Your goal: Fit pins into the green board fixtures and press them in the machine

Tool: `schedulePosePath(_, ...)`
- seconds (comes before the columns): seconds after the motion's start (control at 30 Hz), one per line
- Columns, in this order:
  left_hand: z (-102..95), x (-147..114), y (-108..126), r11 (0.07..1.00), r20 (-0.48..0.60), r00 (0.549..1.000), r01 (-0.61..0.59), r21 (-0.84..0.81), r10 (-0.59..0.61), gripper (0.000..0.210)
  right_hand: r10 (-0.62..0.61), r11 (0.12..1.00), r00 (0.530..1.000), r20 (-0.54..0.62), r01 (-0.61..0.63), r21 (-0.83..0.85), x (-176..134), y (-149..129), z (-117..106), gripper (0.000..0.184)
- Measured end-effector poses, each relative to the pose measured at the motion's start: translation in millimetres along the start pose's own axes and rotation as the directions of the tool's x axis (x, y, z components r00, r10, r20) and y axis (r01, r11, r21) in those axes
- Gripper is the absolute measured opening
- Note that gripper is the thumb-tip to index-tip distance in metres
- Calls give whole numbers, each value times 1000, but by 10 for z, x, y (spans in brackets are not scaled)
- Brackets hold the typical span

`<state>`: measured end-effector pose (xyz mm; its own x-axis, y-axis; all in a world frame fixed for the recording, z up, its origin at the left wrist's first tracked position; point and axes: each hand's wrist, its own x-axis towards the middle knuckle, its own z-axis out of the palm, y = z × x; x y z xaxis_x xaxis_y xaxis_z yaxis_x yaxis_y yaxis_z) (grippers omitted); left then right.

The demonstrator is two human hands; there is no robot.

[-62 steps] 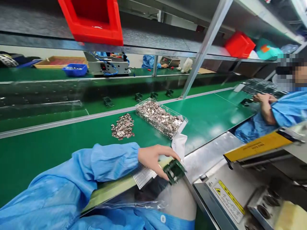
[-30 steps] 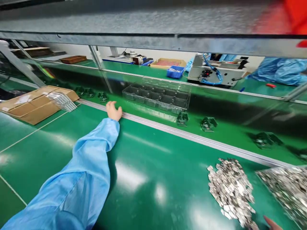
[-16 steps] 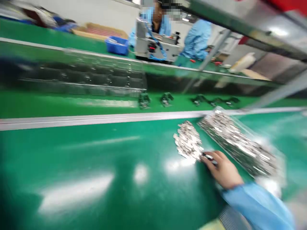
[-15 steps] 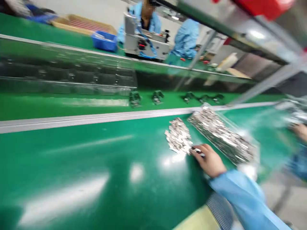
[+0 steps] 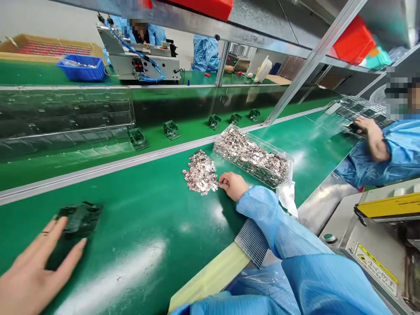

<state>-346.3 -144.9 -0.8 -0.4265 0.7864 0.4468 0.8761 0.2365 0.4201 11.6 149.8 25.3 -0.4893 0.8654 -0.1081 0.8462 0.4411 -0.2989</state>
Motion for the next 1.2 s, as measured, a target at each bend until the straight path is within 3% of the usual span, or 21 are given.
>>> schedulePosePath(0.1, 180, -165, 320, 996, 90, 992, -88, 15, 87, 72, -14, 999, 999, 37, 16, -41, -12, -22, -38, 13)
schedulePosePath(0.2, 239, -221, 503, 987, 110, 984, -135, -84, 143, 72, -34, 994, 997, 72, 41, -101, -40, -38, -90, 9)
schedulePosePath(0.3, 240, -151, 477, 979, 77, 986, -135, -152, 148, 88, -52, 984, 991, 124, 72, -161, -29, -56, -144, 6)
schedulePosePath(0.43, 265, 62, 378, 985, 264, 963, -14, -171, 59, 106, -73, 964, 977, 200, 121, -235, 9, -123, -198, 7)
schedulePosePath(0.63, 323, 303, 538, 970, 419, 891, -82, -230, 174, 102, -105, 930, 963, 248, 184, -319, -21, -271, -232, 27)
schedulePosePath(0.73, 334, 340, 626, 982, 480, 873, 10, -187, 82, 96, -100, 928, 956, 277, 189, -320, 11, -290, -230, 24)
schedulePosePath(0.83, 349, 327, 723, 970, 460, 887, 144, -198, -38, 98, -61, 938, 949, 308, 160, -307, 80, -271, -216, 18)
schedulePosePath(1.03, 449, 205, 1122, 824, 327, 925, 335, -457, -195, 95, -61, 970, 962, 266, 120, -212, 92, -152, -210, 16)
schedulePosePath(1.2, 639, 89, 1522, 565, 329, 884, 466, -681, -333, 64, -118, 991, 992, 49, 120, -51, -167, 44, -350, 15)
